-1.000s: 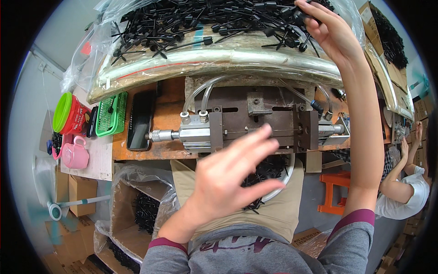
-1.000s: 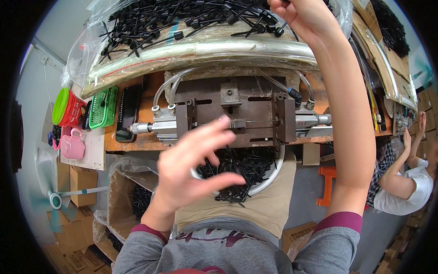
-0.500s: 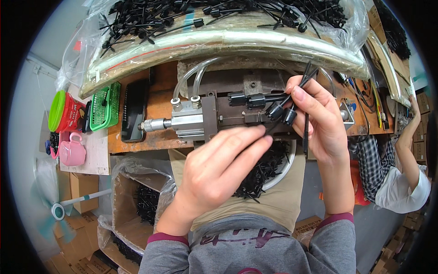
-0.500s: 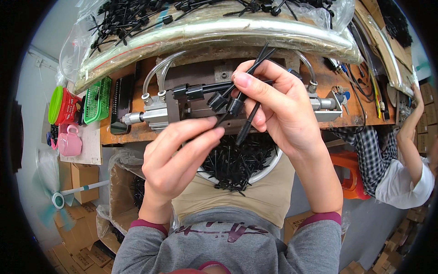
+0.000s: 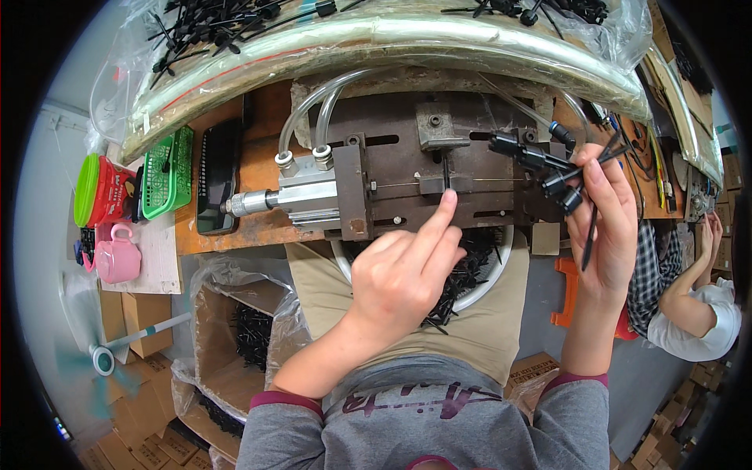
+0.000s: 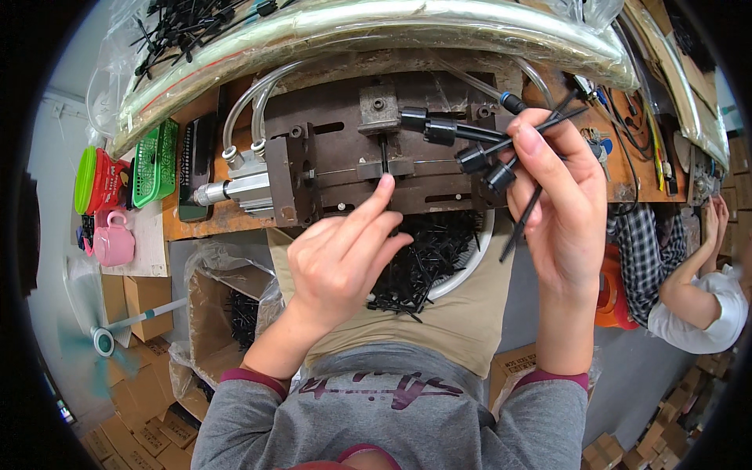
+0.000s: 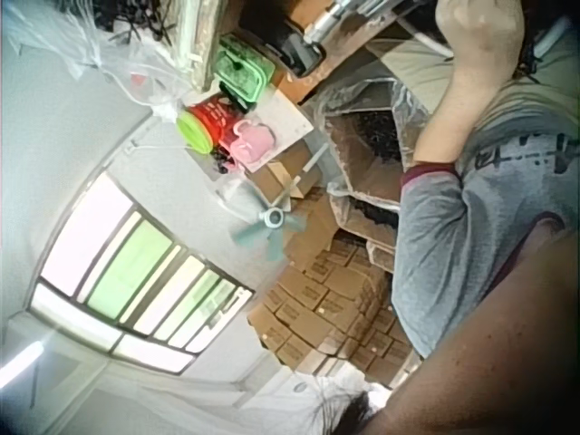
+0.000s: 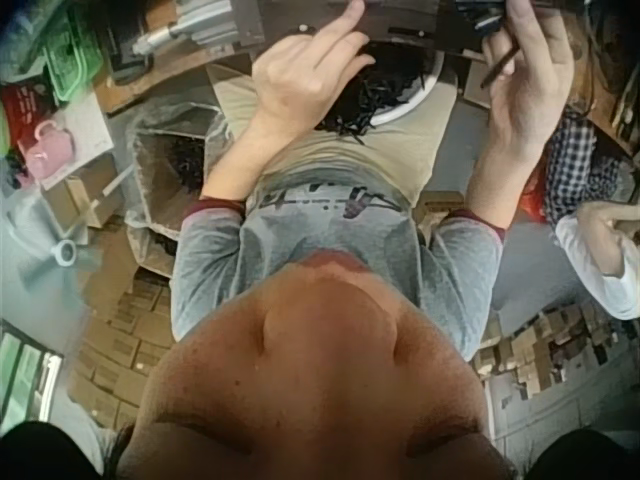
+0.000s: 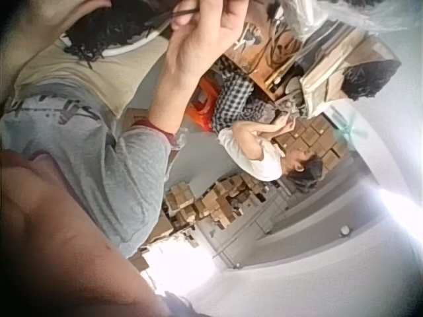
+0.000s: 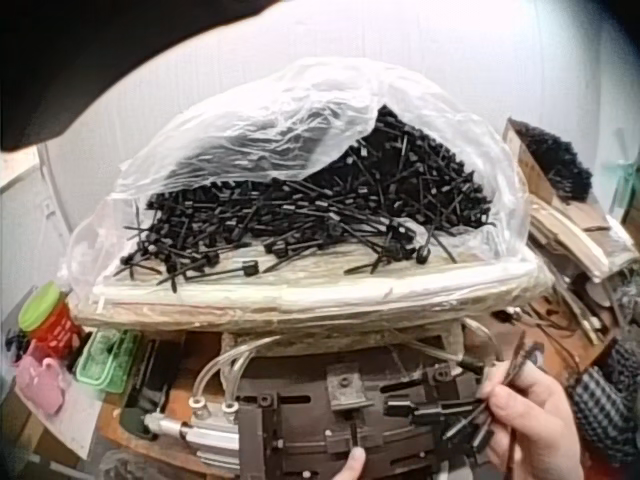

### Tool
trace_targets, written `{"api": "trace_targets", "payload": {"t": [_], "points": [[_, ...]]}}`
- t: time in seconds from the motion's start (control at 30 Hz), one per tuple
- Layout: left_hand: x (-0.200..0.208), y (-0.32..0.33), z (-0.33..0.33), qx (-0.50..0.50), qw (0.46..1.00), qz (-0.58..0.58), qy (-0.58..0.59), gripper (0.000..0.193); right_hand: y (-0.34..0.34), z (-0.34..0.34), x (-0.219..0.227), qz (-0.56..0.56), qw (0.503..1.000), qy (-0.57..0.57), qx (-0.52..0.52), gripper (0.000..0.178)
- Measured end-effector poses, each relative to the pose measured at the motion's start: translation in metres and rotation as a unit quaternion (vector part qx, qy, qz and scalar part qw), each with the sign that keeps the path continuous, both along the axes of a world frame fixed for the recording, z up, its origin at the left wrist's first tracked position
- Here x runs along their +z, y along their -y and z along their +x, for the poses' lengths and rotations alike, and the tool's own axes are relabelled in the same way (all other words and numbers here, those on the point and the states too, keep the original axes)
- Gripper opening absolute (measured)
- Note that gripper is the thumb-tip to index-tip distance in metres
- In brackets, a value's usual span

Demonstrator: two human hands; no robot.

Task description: Assembling small black plastic components using a pneumatic industrial press or fixture.

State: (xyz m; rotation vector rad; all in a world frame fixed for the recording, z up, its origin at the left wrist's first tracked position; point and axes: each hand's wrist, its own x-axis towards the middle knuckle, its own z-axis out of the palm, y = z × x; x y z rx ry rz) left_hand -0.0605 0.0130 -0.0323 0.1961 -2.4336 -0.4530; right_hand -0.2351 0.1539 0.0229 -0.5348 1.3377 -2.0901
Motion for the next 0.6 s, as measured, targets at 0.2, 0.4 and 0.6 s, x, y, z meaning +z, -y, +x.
{"api": "trace_targets", "payload": {"t": [0.2, 0.4, 0.6], "points": [[0.006, 0.002, -0.006, 0.010, 1.000, -0.012, 0.014, 0.026, -0.019, 0.004, 0.005, 0.056, 0.998, -0.024, 0.005, 0.017], [0.018, 0.008, 0.007, -0.021, 0.998, 0.007, -0.052, 0.036, -0.023, 0.011, 0.011, 0.094, 0.995, -0.029, -0.009, 0.015], [0.047, 0.007, 0.006, -0.089, 0.989, -0.088, -0.076, 0.038, -0.009, 0.027, 0.015, 0.145, 0.984, 0.018, 0.103, 0.013]]}}
